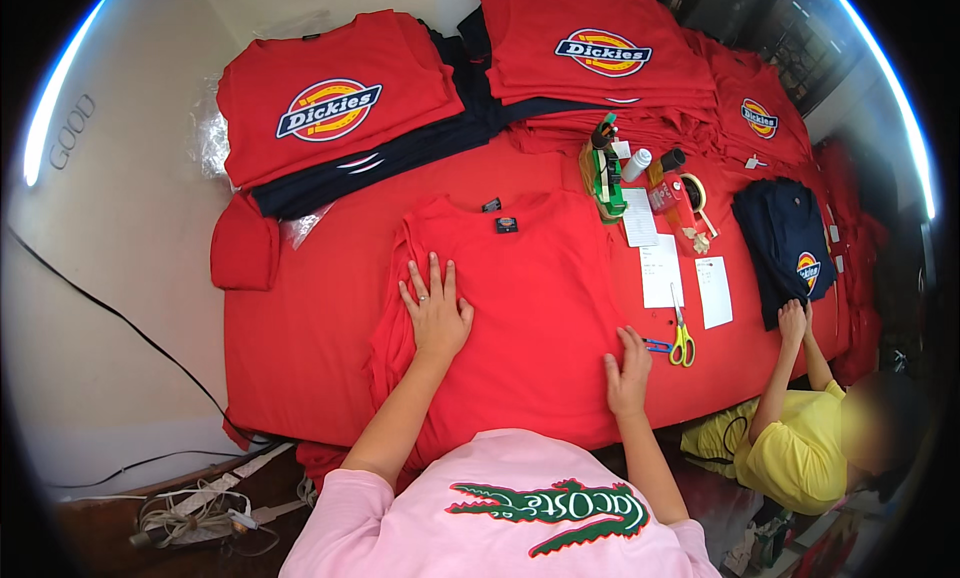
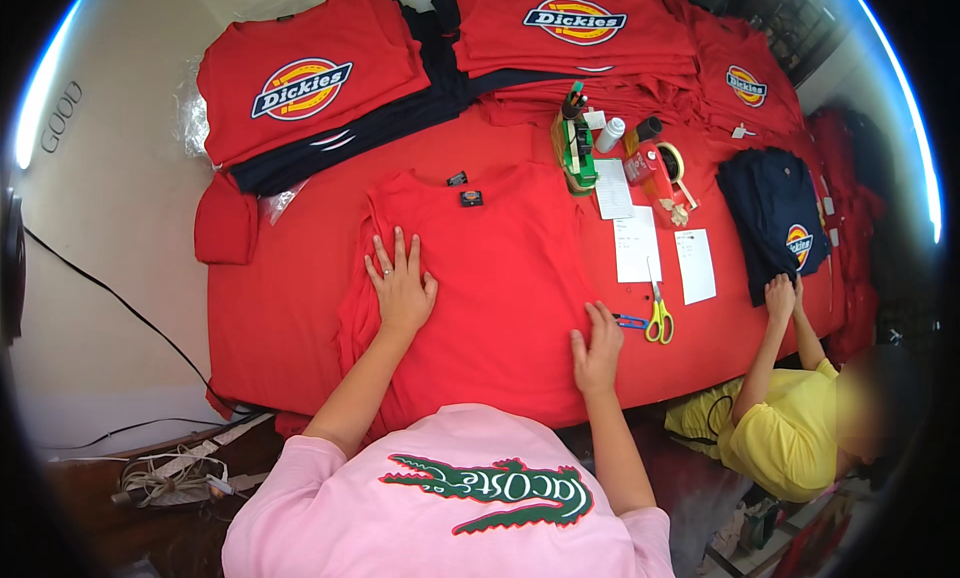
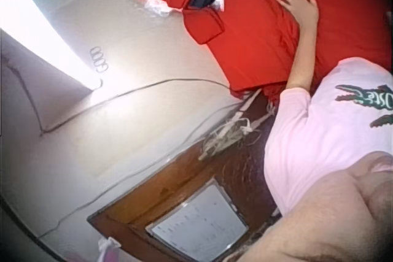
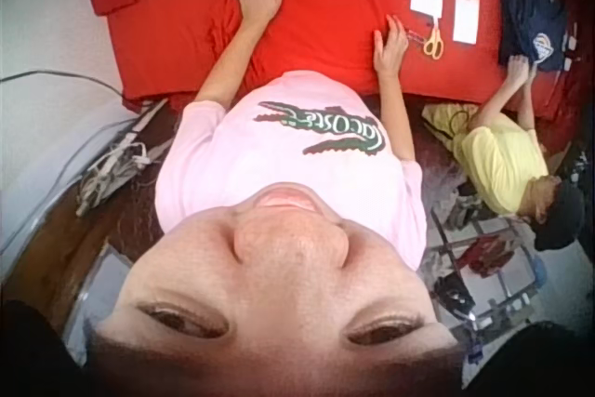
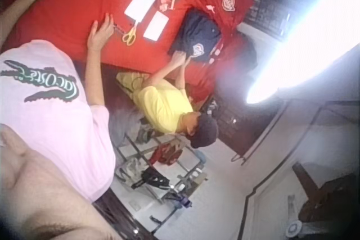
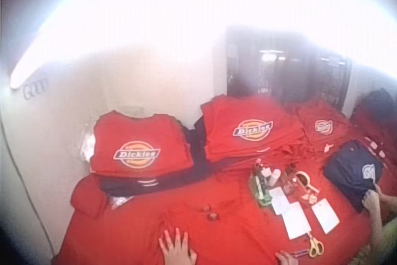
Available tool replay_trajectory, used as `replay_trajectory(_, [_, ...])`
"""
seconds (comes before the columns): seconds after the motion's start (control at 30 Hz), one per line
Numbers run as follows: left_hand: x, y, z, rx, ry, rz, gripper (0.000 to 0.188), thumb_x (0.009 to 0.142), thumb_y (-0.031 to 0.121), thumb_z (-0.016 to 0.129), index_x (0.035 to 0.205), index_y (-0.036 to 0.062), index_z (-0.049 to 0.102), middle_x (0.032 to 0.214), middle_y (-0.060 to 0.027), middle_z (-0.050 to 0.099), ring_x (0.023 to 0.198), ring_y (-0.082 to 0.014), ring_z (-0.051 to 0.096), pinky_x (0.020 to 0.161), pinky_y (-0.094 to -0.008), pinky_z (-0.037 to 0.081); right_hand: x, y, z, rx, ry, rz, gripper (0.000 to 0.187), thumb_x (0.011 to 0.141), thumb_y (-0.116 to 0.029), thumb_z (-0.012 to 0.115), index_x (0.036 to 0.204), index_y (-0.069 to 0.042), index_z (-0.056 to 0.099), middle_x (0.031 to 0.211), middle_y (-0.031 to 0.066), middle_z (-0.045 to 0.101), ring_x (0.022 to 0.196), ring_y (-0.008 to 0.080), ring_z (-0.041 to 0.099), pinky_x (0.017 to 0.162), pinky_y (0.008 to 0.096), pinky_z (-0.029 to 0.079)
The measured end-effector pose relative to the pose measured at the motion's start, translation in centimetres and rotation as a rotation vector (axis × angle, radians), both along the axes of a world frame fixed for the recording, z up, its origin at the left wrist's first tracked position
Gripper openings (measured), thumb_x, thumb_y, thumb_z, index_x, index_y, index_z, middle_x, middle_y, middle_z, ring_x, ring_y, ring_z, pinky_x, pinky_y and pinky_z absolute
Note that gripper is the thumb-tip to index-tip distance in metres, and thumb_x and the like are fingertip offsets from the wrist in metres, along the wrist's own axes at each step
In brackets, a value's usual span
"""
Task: The person picks up red t-shirts, folds them, stacks them on a table, and uses a tagging gun to attach labels near the collar. They then use snips to trim excess threads or plastic fasteners.
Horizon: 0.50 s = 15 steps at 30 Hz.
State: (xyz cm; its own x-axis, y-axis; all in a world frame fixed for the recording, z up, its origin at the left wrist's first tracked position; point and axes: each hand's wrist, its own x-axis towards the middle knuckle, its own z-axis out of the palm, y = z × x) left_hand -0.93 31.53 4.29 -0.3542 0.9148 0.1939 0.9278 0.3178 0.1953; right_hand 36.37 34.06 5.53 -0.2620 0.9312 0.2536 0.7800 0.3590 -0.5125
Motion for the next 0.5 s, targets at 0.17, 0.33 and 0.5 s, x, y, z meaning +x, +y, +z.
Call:
replay_trajectory(0.17, [0.1, 0.3, 0.0, 0.02, 0.012, 0.012, 0.074, 0.091, 0.027, 0.063, 0.16, 0.0071, 0.046, 0.177, -0.0182, 0.02, 0.163, -0.0491, 0.004, 0.127, -0.0707, 0.005, -4.5, 0.7, -1.5, -0.014, -0.1, -0.072, 0.067, 0.098, -0.03, 0.07, 0.154, -0.002, 0.047, 0.153, 0.0198, 0.052, 0.143, 0.0397, 0.046, 0.12, 0.0526, 0.032])
replay_trajectory(0.33, [-3.0, 2.5, 2.1, 0.329, -0.27, -0.009, 0.044, 0.091, 0.016, 0.067, 0.134, 0.0082, 0.065, 0.151, -0.0138, 0.053, 0.15, -0.0391, 0.037, 0.123, -0.06, 0.024, -3.8, 0.9, -2.6, 0.012, -0.09, -0.064, 0.066, 0.099, -0.031, 0.067, 0.154, -0.001, 0.047, 0.153, 0.0212, 0.052, 0.143, 0.0399, 0.046, 0.12, 0.0528, 0.03])
replay_trajectory(0.5, [-14.4, 8.7, 1.6, 0.719, -0.998, 0.217, 0.026, 0.103, 0.011, 0.058, 0.126, 0.0033, 0.065, 0.125, -0.0089, 0.07, 0.104, -0.0204, 0.068, 0.086, -0.0344, 0.054, -4.3, 0.9, -3.1, 0.037, -0.117, -0.05, 0.065, 0.099, -0.032, 0.065, 0.153, 0.0, 0.048, 0.152, 0.0208, 0.053, 0.142, 0.0407, 0.047, 0.119, 0.0536, 0.032])
